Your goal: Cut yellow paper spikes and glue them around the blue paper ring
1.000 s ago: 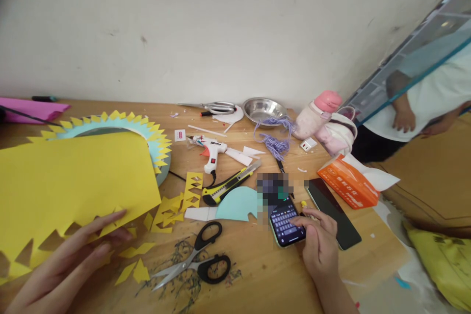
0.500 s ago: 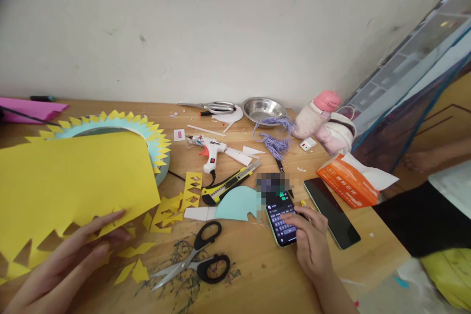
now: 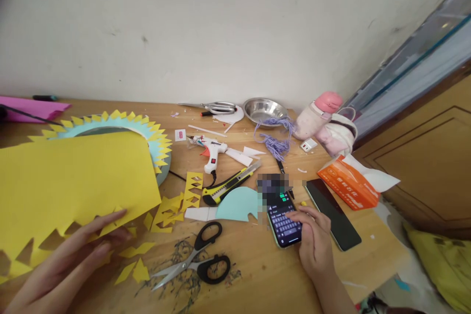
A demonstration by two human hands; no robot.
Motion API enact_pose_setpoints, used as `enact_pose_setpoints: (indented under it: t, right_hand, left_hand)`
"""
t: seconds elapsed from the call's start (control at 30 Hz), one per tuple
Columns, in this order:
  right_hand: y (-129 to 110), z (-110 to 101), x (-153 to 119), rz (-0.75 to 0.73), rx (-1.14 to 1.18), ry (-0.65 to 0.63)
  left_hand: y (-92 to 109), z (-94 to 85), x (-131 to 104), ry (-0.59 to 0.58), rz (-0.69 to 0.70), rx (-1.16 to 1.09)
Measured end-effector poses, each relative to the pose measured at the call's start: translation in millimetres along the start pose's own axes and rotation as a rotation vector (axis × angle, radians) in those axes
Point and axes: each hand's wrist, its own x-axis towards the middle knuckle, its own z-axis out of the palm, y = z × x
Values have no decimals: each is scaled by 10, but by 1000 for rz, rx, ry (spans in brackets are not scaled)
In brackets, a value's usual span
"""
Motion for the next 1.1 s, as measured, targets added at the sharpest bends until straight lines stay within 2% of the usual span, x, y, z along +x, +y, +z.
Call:
enact_pose_setpoints:
  t: [0.17, 0.37, 0.47, 0.6, 0.73, 0.87, 0.97, 1.1]
  right_hand:
    - [-23, 8, 54, -70, -42, -81]
    - [6, -11, -34, 18, 51, 33]
    - [17, -18, -58, 20, 67, 37]
    - [7, -30, -45, -20, 3, 38]
    - [0, -40, -32, 24, -69, 74]
    - [-6, -43, -7, -17, -32, 37]
    - [-19, -41, 24, -61, -12, 9]
    - [-36, -33, 56, -75, 0, -4]
  left_hand:
    - [-21, -6, -15, 4, -28, -17]
    - [-15, -6, -26, 4, -25, -18]
    - [1, 5, -12, 11, -12, -15]
    - [13, 9, -7, 17, 0, -11]
    - [30, 6, -9, 34, 4, -19]
    - [34, 9, -11, 45, -55, -36]
    - [11, 0, -21, 12, -117, -57]
    - [-16, -21, -33, 4, -118, -67]
